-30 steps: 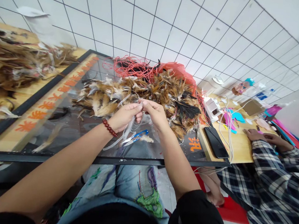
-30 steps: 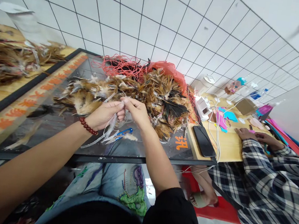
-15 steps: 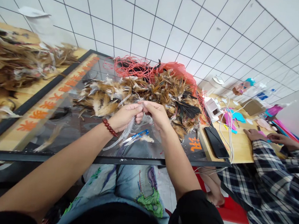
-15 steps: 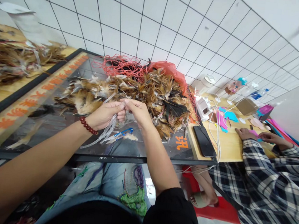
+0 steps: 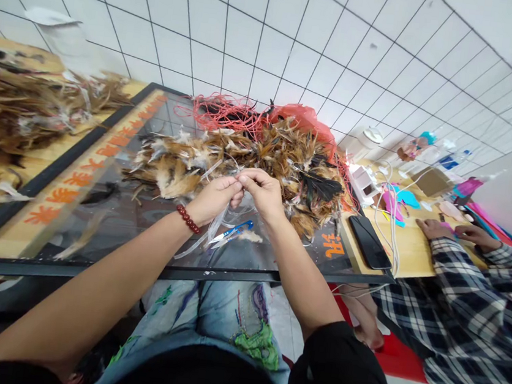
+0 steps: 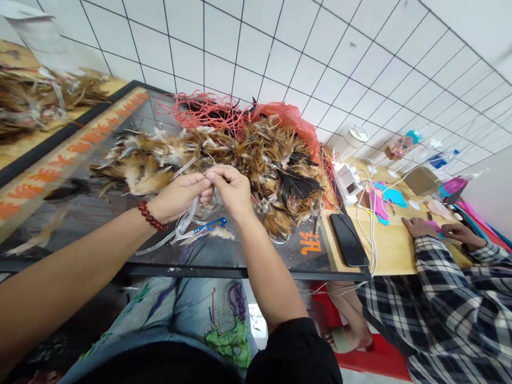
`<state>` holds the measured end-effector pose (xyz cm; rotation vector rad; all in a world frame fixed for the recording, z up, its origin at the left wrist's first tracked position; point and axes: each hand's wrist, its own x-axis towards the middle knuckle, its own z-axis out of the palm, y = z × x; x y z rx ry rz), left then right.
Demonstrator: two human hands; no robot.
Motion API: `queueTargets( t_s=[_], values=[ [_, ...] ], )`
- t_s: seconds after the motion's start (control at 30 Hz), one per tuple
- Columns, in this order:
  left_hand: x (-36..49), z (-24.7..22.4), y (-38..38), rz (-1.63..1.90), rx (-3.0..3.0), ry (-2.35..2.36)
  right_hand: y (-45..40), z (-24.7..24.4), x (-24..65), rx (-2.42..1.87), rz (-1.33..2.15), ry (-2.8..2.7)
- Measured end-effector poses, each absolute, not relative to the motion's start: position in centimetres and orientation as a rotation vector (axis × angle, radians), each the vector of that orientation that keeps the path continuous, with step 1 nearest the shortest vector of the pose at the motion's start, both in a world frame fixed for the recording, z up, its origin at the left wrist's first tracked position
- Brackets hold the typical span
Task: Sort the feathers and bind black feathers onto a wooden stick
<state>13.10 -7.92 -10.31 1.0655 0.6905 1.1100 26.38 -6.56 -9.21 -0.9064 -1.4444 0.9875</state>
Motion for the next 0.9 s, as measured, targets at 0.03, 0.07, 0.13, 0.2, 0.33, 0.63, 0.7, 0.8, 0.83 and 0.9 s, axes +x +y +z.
queueTargets(
  t_s=[0.03,0.07,0.13,0.2,0.33,0.63,0.7,0.8,0.83,0.9],
  values=[
    [13.0,-10.2,-7.9,1.099,1.059,0.677,-6.5,-9.3,26.4,-0.917,0.980,-1.439],
    [13.0,-10.1,-7.9,1.083,1.047,0.658,-6.5,-9.4,26.4,-0.925,0.975,-1.432],
    [12.8,-9.9,-8.0,1.047,1.019,0.615,-6.5,-9.5,26.4,-0.924,0.966,-1.416],
    [12.7,-9.6,-8.0,1.021,0.987,0.589,-6.6,-9.5,26.4,-0.911,0.962,-1.408],
    [12.4,-9.4,-8.0,0.975,0.970,0.627,-6.8,-9.2,26.3,-0.950,0.954,-1.419],
    [11.3,-8.8,-7.4,1.176,0.905,0.671,-6.4,-7.5,29.2,-1.109,0.684,-1.634],
    [11.0,-8.6,-7.2,1.219,0.849,0.684,-6.9,-6.8,30.4,-1.278,0.542,-1.953],
    [10.8,-8.4,-7.1,1.243,0.801,0.693,-7.7,-6.4,31.2,-1.504,0.275,-2.396],
    [10.8,-8.4,-7.1,1.242,0.795,0.696,-7.9,-6.5,31.2,-1.558,0.199,-2.471],
    [11.0,-8.5,-7.1,1.233,0.791,0.704,-8.0,-7.1,31.0,-1.617,0.127,-2.517]
  ],
)
